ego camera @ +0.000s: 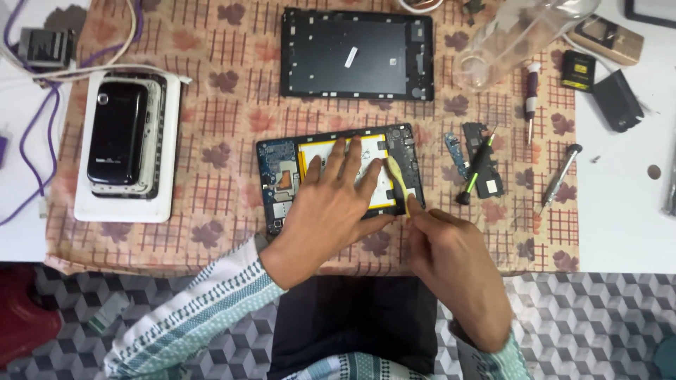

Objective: The person sprays a liquid onto the internal frame of a disassembled tablet and wipes the edges and battery area with a toothbrush. The person continues scrubbing the interior surfaces with the toothbrush throughout the clip.

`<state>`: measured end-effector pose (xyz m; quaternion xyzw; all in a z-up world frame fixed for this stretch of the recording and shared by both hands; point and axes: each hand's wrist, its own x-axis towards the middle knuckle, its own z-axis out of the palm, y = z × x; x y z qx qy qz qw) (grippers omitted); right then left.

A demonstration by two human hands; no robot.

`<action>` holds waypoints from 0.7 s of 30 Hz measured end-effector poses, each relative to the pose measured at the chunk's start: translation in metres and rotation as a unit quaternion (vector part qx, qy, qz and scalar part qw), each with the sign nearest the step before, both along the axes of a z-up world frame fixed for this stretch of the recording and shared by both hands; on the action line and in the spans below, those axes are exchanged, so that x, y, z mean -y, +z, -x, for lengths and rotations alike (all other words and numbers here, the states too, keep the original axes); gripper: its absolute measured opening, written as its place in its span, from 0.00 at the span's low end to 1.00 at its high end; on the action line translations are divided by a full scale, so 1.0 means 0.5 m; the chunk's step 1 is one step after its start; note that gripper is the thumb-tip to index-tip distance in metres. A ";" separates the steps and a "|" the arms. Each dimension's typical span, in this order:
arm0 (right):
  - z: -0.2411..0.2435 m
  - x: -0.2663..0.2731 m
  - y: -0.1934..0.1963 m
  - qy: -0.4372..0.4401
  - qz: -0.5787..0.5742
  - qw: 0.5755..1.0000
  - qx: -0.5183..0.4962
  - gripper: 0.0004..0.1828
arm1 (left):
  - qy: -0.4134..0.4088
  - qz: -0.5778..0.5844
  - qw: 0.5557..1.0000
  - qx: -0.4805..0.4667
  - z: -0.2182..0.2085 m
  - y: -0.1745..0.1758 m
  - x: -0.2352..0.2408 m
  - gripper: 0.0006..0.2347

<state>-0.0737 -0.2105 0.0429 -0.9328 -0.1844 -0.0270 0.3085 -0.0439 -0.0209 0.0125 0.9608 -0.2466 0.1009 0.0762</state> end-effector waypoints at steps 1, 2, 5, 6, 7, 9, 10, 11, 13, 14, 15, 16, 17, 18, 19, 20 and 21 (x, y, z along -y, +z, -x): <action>0.000 0.000 0.003 -0.002 -0.004 1.000 0.015 0.20 | 0.006 -0.014 1.000 0.006 0.003 0.003 0.004 0.36; -0.002 -0.001 0.006 0.006 -0.007 1.000 0.025 0.18 | 0.012 -0.028 0.999 0.011 0.004 0.005 0.007 0.36; -0.009 -0.002 0.016 0.026 -0.007 0.999 0.018 0.12 | 0.014 -0.054 0.998 0.002 0.005 0.008 0.013 0.36; -0.013 -0.002 0.021 0.026 -0.001 1.000 -0.007 0.09 | 0.014 -0.061 0.998 -0.005 0.005 0.009 0.012 0.37; -0.012 0.000 0.026 0.027 0.005 0.999 -0.034 0.06 | 0.019 -0.067 0.998 -0.001 0.007 0.007 0.013 0.37; -0.011 0.001 0.032 0.026 0.001 0.999 -0.023 0.05 | 0.027 -0.079 0.996 0.009 0.008 0.004 0.017 0.37; -0.011 0.002 0.034 0.025 -0.002 1.000 -0.016 0.04 | 0.030 -0.072 0.997 0.014 0.007 0.003 0.018 0.37; -0.013 0.002 0.033 0.027 0.015 0.999 -0.029 0.05 | 0.032 -0.066 0.997 0.019 0.007 0.003 0.019 0.37; -0.009 0.005 0.032 0.032 0.047 0.997 -0.059 0.07 | 0.034 -0.054 0.998 0.018 0.007 0.002 0.019 0.37; -0.007 0.005 0.025 0.023 0.038 0.998 -0.043 0.10 | 0.034 -0.048 0.998 0.012 0.009 0.002 0.018 0.37; -0.008 0.003 0.016 0.011 0.030 0.999 -0.026 0.15 | 0.032 -0.042 0.999 0.008 0.009 0.002 0.018 0.37; -0.008 0.004 0.007 0.000 0.021 1.000 -0.009 0.19 | 0.031 -0.043 0.999 0.007 0.010 0.002 0.017 0.37; -0.009 0.010 0.002 0.018 0.007 1.000 0.014 0.16 | 0.030 -0.043 0.999 0.009 0.009 0.002 0.017 0.37; -0.011 0.016 -0.005 0.035 -0.006 0.999 0.037 0.13 | 0.028 -0.043 0.999 0.011 0.008 0.001 0.016 0.37; -0.011 0.024 -0.011 0.057 -0.017 0.996 0.059 0.10 | 0.027 -0.031 0.999 0.010 0.011 -0.001 0.016 0.36; -0.008 0.031 -0.017 -0.025 -0.062 0.996 0.057 0.12 | 0.026 -0.019 0.999 0.010 0.013 -0.005 0.015 0.36; -0.007 0.035 -0.024 -0.108 -0.107 0.987 0.057 0.14 | 0.026 -0.008 1.000 0.012 0.013 -0.007 0.012 0.36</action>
